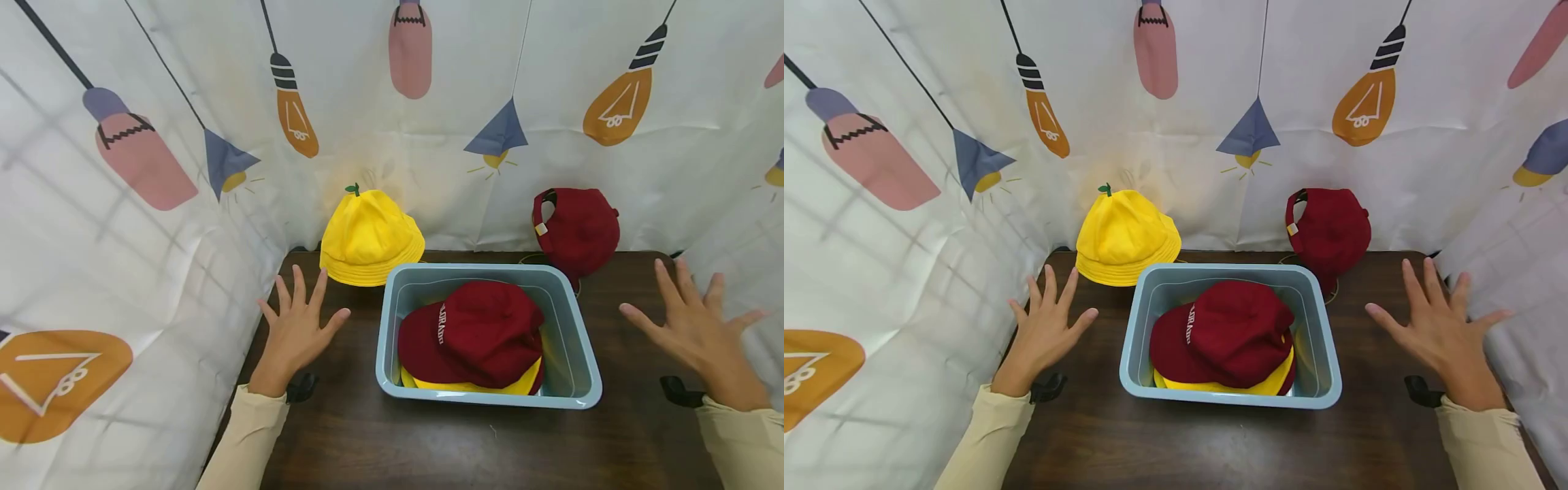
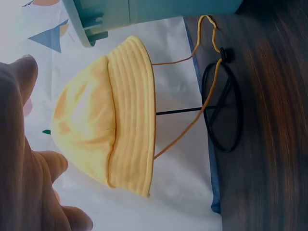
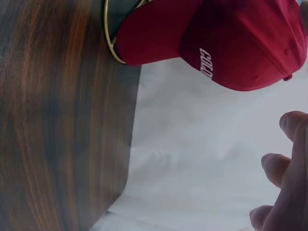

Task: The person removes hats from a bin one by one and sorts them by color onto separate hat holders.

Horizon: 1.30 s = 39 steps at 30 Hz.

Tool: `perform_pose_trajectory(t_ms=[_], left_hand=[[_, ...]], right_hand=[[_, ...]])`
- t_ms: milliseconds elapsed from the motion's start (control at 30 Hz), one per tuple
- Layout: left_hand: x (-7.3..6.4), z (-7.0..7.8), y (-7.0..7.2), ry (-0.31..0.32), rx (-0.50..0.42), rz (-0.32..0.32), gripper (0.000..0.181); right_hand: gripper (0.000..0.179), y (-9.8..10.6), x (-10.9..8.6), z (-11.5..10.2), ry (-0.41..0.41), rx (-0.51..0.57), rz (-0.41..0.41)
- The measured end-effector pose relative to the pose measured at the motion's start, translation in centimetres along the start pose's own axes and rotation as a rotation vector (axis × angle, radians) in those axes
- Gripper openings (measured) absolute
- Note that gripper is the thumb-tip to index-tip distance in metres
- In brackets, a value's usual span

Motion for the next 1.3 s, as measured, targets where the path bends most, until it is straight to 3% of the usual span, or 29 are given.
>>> perform_pose_trajectory(t_ms=[367, 567, 733, 833, 1033, 1300], left_hand=[[0.1, 1.5, 0.3, -0.038, -0.084, -0.018, 0.087], [0.2, 2.6, 0.5, -0.117, -0.27, 0.017, 0.077], [0.5, 4.1, 0.5, -0.184, -0.501, 0.039, 0.072], [0.7, 5.1, 0.4, -0.19, -0.634, 0.031, 0.07], [0.7, 6.9, -0.2, -0.119, -0.765, -0.089, 0.071], [0.7, 8.5, -1.1, -0.095, -0.794, -0.216, 0.068]], right_hand=[[0.102, 0.4, -0.1, -1.0, 0.048, 0.005, 0.035], [0.097, 2.1, -0.1, -3.0, 0.137, 0.067, 0.088], [0.093, 4.1, -0.5, -6.5, 0.186, 0.094, 0.087], [0.09, 5.1, -0.6, -8.7, 0.237, 0.073, 0.087], [0.085, 5.6, -0.6, -12.5, 0.415, 0.022, 0.101], [0.07, 4.7, 0.0, -16.5, 0.566, -0.043, 0.002]])
Point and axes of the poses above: each hand's wrist, its own x-axis towards the middle knuckle, its own y-axis out of the back of the hand, z = x × y, the point moved 1 cm from there along x, towards the middle knuckle, and after that the axes turned 4 degrees about x, right-handed, at the moved point
